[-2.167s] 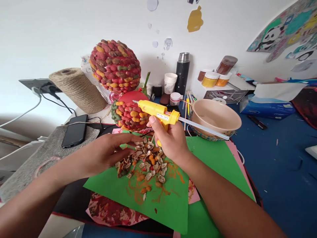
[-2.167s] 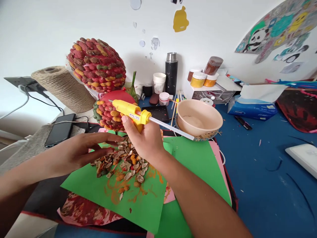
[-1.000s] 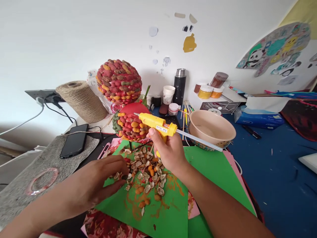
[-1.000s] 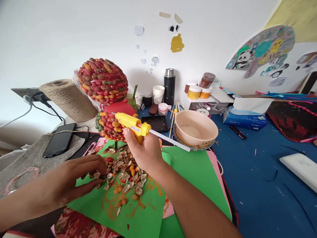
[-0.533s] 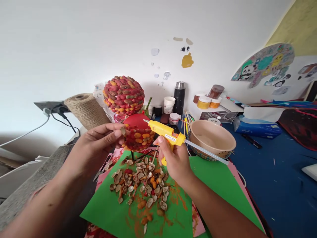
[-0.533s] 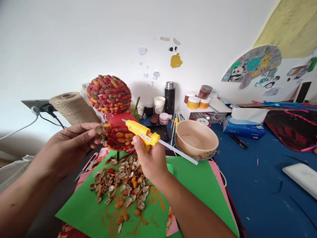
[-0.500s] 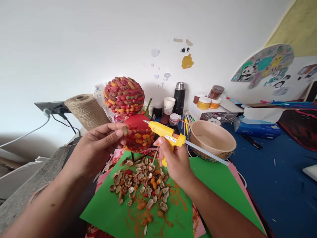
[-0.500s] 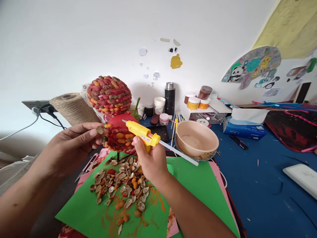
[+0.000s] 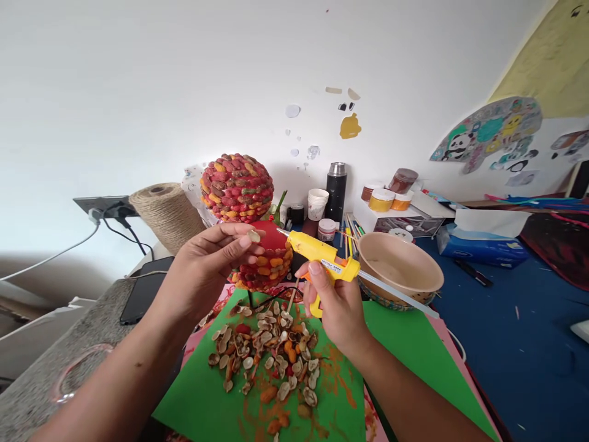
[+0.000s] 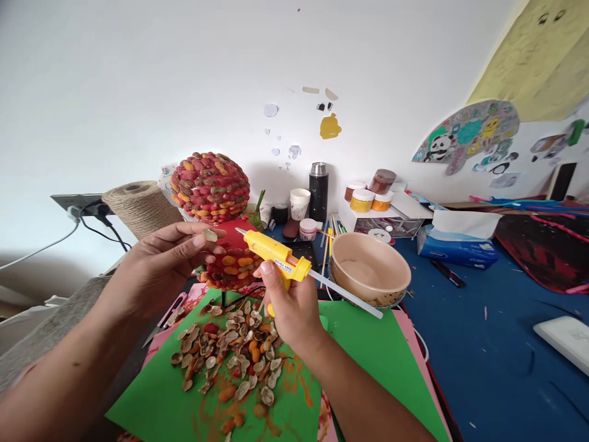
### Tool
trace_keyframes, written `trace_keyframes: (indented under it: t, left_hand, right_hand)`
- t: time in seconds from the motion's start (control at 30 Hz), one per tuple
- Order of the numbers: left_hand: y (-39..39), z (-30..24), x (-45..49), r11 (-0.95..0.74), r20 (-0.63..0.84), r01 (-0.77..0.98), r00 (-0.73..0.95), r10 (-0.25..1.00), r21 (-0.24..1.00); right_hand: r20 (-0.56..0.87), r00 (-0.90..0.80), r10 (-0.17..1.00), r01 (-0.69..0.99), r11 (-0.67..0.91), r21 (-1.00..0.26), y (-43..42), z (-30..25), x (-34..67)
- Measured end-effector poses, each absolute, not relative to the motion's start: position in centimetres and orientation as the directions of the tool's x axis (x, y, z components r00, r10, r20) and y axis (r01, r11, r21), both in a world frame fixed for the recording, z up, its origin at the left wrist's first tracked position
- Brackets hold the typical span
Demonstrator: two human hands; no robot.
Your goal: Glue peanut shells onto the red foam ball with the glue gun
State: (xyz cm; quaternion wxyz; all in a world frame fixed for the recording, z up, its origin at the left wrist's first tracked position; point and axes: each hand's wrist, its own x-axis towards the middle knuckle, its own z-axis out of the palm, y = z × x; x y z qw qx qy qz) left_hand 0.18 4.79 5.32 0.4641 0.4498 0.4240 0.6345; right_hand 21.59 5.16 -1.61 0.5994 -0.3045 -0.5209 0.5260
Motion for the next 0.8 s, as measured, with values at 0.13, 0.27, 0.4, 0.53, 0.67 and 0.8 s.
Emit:
trace_keyframes:
  t: [0.13,0.27,0.4,0.53,0.67,0.8]
  left_hand:
    - [4.7,5.2,0.1,-0.218,0.182,-0.191,-0.189,0.965,0.957]
    - [4.6,5.4,0.2,-0.232,0.201,-0.149,-0.197,0.96,0.961]
    - [4.4,5.8,0.3,-0.244,0.217,-0.1,-0.225,0.95,0.964]
    - [4.2,5.8,-0.2,-0.218,0.183,-0.106,-0.265,0.947,0.97]
    - [4.0,5.2,-1.3,-0.111,0.071,-0.104,-0.331,0.941,0.988]
    - [3.9,5.2,-2.5,-0.047,0.013,-0.066,-0.437,0.899,0.997]
  right_hand:
    - [0.308,-0.108,0.945,-0.301,0.264,-0.916,5.2,-1.5,21.7]
    - [0.301,-0.112,0.947,-0.32,0.252,-0.913,5.3,-1.4,21.7]
    - [0.289,-0.077,0.954,-0.334,0.248,-0.909,5.6,-1.4,21.8]
    - [0.255,-0.036,0.966,-0.308,0.232,-0.923,5.5,-2.0,21.7]
    - [0.226,-0.004,0.974,-0.289,0.216,-0.933,4.2,-3.2,21.7]
    - [0.231,-0.023,0.973,-0.284,0.215,-0.935,2.4,-4.0,21.7]
